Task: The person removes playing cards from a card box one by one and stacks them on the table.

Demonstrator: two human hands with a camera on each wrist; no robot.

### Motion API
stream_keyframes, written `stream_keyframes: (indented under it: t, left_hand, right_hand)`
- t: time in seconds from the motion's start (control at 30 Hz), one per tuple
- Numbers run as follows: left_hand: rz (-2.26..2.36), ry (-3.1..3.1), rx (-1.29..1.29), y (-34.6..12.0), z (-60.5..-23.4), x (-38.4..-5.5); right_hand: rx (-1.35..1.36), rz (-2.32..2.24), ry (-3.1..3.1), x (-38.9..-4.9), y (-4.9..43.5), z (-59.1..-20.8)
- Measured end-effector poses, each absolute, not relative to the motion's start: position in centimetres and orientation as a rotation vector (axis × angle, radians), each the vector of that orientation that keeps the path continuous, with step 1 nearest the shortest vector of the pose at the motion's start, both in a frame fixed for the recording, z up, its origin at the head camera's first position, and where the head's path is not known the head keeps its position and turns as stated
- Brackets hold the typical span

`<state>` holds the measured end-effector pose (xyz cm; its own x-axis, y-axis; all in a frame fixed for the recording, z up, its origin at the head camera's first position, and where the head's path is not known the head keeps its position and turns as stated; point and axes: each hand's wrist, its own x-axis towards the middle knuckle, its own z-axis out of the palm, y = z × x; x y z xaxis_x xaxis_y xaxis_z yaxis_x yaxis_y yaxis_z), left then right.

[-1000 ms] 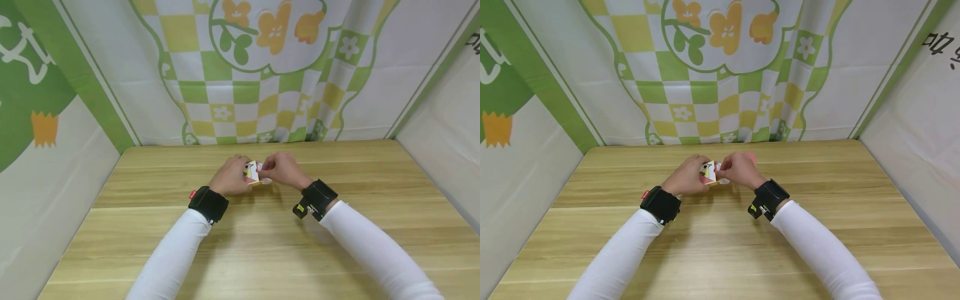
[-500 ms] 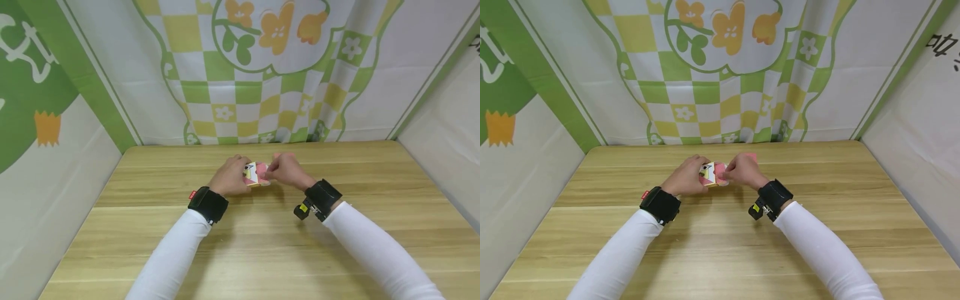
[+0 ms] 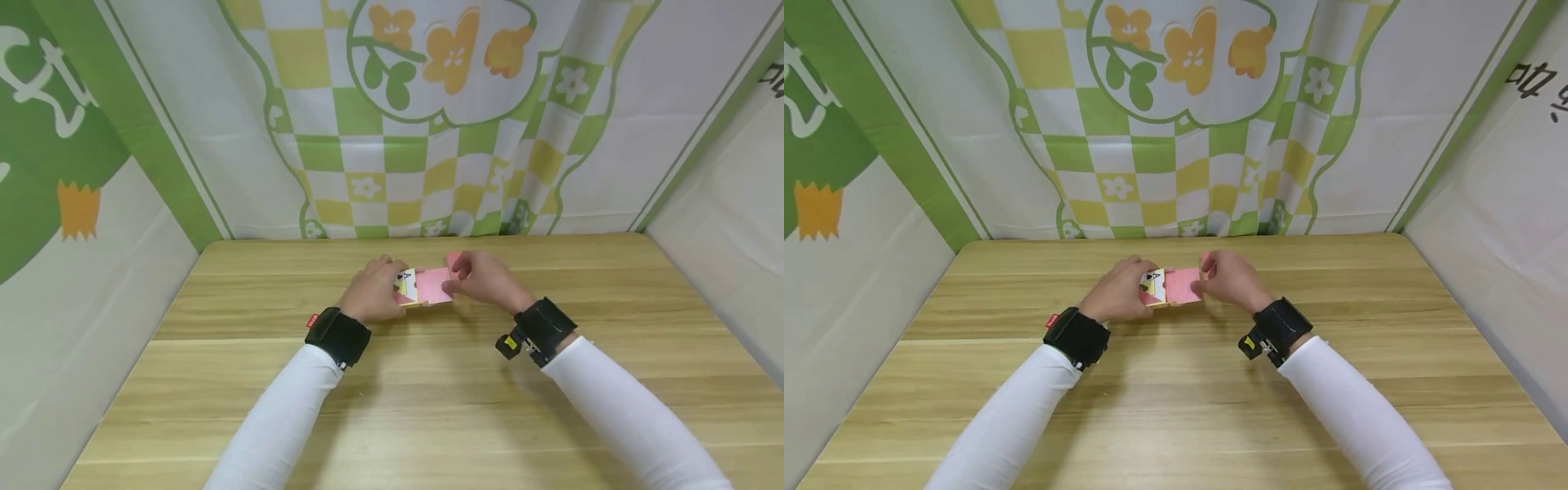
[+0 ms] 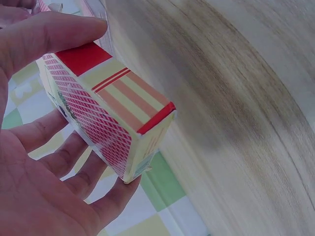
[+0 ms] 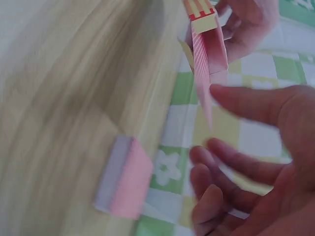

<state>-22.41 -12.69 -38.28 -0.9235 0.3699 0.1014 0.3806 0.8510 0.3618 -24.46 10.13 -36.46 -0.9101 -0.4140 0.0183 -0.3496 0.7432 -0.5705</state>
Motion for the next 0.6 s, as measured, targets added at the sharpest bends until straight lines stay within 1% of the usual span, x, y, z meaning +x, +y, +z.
stream_keyframes:
  t: [0.17,0.27,0.37,0.6]
  left_hand:
    - [-0.592,-2.996,-0.621,-12.7,-38.4,-22.4]
    - [-0.590,-3.000,-0.633,-12.7,-38.3,-22.4]
    - [-0.592,-3.005,-0.649,-12.6,-38.3,-22.3]
    - [-0.553,-3.018,-0.641,-12.5,-38.2,-22.4]
  right_hand:
    - [-1.073,-0.506,2.964,-24.3,9.0,-35.9]
    - [-1.249,-0.357,2.951,-24.3,8.4,-36.1]
    - [-1.282,-0.330,2.935,-24.4,8.1,-36.3]
    - [-1.326,-0.430,2.898,-24.8,8.9,-36.7]
